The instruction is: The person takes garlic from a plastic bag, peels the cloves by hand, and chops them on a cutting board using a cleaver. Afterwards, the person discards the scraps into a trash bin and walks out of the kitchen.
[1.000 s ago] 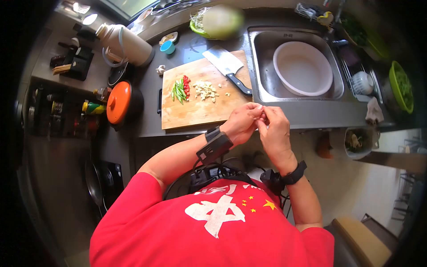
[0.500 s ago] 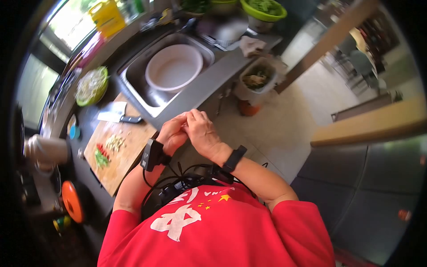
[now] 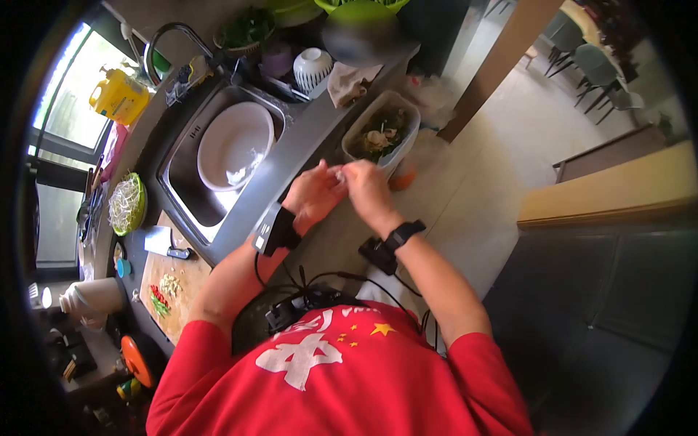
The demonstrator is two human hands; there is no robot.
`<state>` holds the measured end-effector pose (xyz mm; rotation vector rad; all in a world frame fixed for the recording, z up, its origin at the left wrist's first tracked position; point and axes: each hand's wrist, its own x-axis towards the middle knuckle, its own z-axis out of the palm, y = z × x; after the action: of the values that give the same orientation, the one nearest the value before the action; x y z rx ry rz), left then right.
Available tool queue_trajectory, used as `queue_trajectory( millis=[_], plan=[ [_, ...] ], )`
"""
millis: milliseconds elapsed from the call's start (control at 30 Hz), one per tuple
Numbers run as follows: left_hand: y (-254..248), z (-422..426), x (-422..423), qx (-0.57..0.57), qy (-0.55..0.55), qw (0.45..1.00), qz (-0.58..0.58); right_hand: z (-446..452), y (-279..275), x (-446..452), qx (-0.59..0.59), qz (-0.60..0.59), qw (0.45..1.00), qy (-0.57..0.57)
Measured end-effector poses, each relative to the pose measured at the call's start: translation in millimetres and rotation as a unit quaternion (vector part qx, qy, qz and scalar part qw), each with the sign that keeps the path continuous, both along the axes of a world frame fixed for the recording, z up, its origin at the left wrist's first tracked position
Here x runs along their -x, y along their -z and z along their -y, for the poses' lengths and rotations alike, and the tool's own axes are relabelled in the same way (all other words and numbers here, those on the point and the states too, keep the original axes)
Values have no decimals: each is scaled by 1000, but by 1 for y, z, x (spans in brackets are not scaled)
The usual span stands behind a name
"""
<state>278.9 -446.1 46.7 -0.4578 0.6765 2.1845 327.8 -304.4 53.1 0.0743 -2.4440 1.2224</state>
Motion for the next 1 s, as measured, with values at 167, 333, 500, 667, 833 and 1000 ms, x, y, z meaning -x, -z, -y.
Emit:
queue_trajectory(
  millis=[167,333,500,667,833,1000],
  plan=[
    [8,-71,37,58,-62,996,34,-84,46,58,260,131,956,-34],
    [30,-94,58,48,-16,998,-44,-106,48,74,233,73,965,-98],
    [33,-100,66,29,11,998,-48,-118,82,91,70,125,967,-209],
    [13,-105,63,57,-12,998,-38,-141,93,103,-36,29,998,-42],
    [20,-102,66,54,-16,998,-42,-122,39,95,119,33,980,-154],
    [-9,-94,61,60,9,995,-76,-123,61,102,43,166,981,-95]
  ],
)
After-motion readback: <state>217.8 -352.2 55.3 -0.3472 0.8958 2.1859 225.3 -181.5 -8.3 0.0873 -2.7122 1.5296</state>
